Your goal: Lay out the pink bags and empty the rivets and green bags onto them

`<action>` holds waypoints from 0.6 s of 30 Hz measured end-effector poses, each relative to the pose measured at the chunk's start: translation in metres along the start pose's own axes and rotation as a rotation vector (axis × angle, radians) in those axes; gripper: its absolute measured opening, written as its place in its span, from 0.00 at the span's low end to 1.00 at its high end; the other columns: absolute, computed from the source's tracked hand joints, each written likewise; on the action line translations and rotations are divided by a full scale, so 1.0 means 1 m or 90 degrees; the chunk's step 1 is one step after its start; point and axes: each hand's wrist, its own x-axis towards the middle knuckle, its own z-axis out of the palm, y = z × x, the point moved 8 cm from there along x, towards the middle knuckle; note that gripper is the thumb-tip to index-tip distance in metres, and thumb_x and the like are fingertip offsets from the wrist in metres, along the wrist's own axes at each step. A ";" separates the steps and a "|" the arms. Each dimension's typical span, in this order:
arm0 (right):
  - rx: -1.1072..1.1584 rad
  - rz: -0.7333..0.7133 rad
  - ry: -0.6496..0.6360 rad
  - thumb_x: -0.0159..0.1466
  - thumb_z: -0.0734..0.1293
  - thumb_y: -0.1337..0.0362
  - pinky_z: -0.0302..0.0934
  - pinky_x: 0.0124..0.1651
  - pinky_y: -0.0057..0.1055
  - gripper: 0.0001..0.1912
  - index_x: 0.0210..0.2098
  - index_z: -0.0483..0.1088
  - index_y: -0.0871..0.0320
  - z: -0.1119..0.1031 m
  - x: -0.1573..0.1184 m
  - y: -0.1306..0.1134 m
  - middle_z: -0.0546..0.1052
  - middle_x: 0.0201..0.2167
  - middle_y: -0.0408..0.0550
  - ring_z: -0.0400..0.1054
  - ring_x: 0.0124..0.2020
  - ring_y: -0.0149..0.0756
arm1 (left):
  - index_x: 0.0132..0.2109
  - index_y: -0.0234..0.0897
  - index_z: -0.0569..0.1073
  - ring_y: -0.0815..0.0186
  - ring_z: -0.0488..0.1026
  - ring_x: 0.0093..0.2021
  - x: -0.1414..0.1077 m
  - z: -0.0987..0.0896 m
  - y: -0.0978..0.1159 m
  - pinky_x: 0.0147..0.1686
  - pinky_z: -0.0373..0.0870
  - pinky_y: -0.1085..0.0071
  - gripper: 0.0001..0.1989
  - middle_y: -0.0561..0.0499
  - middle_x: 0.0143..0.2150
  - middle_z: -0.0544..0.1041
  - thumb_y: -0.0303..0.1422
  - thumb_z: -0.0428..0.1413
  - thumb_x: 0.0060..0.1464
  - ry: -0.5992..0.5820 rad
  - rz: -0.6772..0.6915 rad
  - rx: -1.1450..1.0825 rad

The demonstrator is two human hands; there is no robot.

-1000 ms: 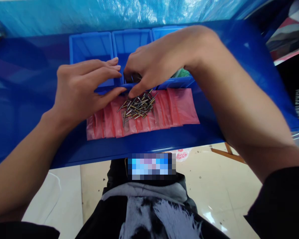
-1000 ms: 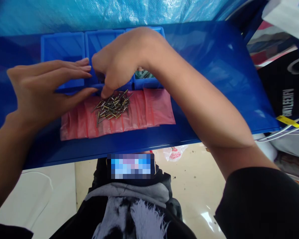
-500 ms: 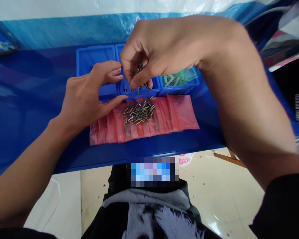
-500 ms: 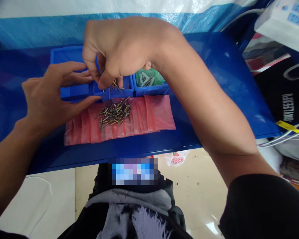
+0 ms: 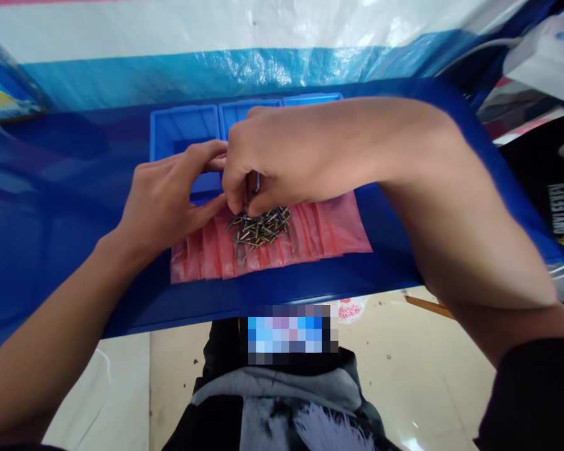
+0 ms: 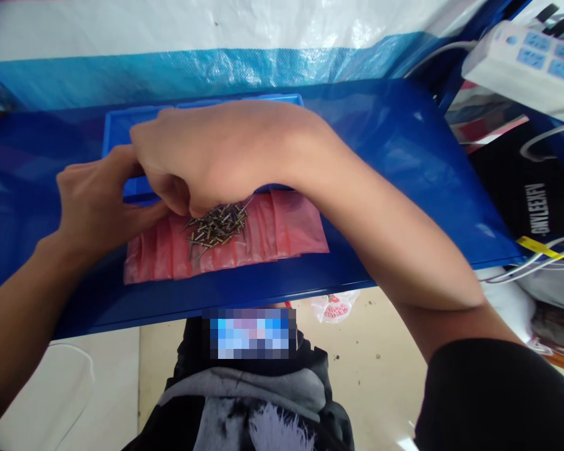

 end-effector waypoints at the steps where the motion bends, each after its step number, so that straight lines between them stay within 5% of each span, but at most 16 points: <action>1: 0.002 -0.010 0.008 0.66 0.73 0.67 0.66 0.47 0.27 0.09 0.42 0.87 0.52 -0.002 -0.001 -0.001 0.82 0.29 0.36 0.72 0.35 0.31 | 0.63 0.39 0.76 0.65 0.88 0.45 0.000 0.000 0.000 0.44 0.80 0.78 0.26 0.52 0.48 0.88 0.49 0.66 0.68 -0.004 0.000 -0.001; 8: 0.052 -0.060 0.046 0.70 0.72 0.69 0.64 0.36 0.24 0.11 0.48 0.86 0.55 -0.027 -0.017 -0.002 0.85 0.34 0.39 0.73 0.30 0.27 | 0.62 0.37 0.76 0.65 0.88 0.45 0.003 -0.002 0.005 0.44 0.81 0.78 0.24 0.51 0.51 0.88 0.43 0.68 0.66 0.012 0.021 0.000; 13: 0.113 0.072 0.170 0.64 0.61 0.75 0.68 0.36 0.23 0.22 0.47 0.85 0.58 -0.044 -0.026 0.034 0.85 0.34 0.38 0.80 0.34 0.32 | 0.64 0.43 0.76 0.62 0.88 0.49 0.000 0.000 0.004 0.45 0.86 0.70 0.23 0.51 0.55 0.87 0.42 0.68 0.67 -0.015 0.042 0.009; 16: -0.043 0.162 0.163 0.62 0.61 0.77 0.73 0.54 0.35 0.25 0.52 0.83 0.64 -0.030 -0.014 0.053 0.86 0.44 0.50 0.81 0.50 0.43 | 0.61 0.45 0.78 0.60 0.87 0.53 -0.001 0.002 0.004 0.47 0.88 0.65 0.18 0.52 0.60 0.84 0.40 0.67 0.68 -0.034 0.063 0.001; 18: -0.088 0.218 0.093 0.63 0.61 0.77 0.65 0.69 0.45 0.27 0.58 0.80 0.68 -0.010 -0.003 0.063 0.83 0.57 0.60 0.74 0.64 0.53 | 0.58 0.45 0.79 0.60 0.86 0.56 -0.001 0.001 0.006 0.50 0.89 0.64 0.14 0.52 0.59 0.85 0.39 0.66 0.68 -0.037 0.072 -0.018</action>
